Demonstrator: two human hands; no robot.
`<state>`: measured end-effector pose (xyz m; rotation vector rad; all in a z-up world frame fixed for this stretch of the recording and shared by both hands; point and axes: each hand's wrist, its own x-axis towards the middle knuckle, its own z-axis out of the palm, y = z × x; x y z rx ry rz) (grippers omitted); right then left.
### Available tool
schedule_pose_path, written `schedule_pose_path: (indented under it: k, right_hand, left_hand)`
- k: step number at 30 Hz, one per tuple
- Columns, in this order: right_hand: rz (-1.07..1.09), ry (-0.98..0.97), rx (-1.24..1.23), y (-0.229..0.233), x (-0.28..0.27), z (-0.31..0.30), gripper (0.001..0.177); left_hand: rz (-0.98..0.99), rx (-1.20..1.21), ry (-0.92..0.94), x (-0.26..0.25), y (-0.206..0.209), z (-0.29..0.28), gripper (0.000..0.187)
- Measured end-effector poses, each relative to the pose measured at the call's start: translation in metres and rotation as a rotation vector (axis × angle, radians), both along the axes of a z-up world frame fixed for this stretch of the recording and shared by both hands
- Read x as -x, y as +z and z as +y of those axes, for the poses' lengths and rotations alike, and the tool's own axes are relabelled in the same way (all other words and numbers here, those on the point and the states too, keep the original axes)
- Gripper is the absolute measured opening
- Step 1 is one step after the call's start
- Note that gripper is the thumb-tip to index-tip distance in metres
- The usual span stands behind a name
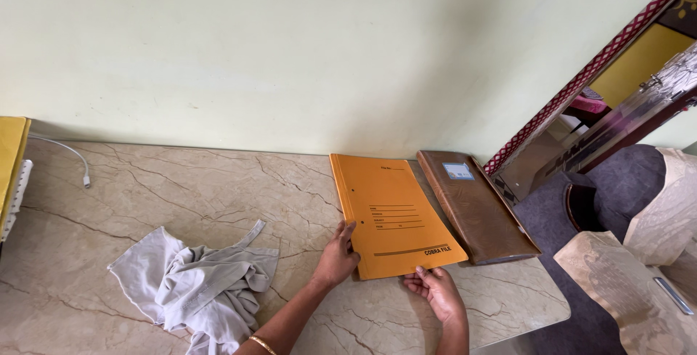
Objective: The person wipes several folders and a notebook with a white cloth, flipping them over and stacking them on a desk.
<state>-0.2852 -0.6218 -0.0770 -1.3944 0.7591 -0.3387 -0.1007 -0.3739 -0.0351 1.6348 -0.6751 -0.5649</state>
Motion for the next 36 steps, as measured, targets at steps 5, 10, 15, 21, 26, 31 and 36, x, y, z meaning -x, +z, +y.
schedule_pose_path:
  k: [5,10,15,21,26,31,36]
  right_hand:
    - [0.112,-0.113,0.109,-0.009,-0.004,-0.002,0.033]
    - [0.193,-0.127,0.187,0.000,-0.004,0.008,0.041]
    - [0.247,-0.160,0.285,0.004,-0.003,0.013,0.049]
    - [0.295,-0.188,0.349,0.012,-0.004,0.024,0.047]
    - [0.308,-0.193,0.391,0.016,-0.004,0.029,0.046]
    - [0.304,-0.198,0.407,0.010,-0.005,0.024,0.047]
    - [0.398,-0.209,0.473,0.010,-0.007,0.023,0.048]
  left_hand:
    - [-0.043,-0.099,-0.013,0.002,0.006,0.003,0.083]
    - [-0.071,-0.134,-0.016,0.001,0.005,0.002,0.083]
    - [-0.112,-0.134,-0.012,0.000,-0.005,-0.003,0.083]
    - [-0.130,-0.122,0.002,-0.001,-0.012,-0.006,0.082]
    - [-0.122,-0.135,-0.008,0.000,-0.010,-0.005,0.082]
    - [-0.139,-0.114,0.000,-0.001,-0.017,-0.008,0.080]
    - [-0.213,-0.134,-0.020,0.000,-0.028,-0.013,0.082]
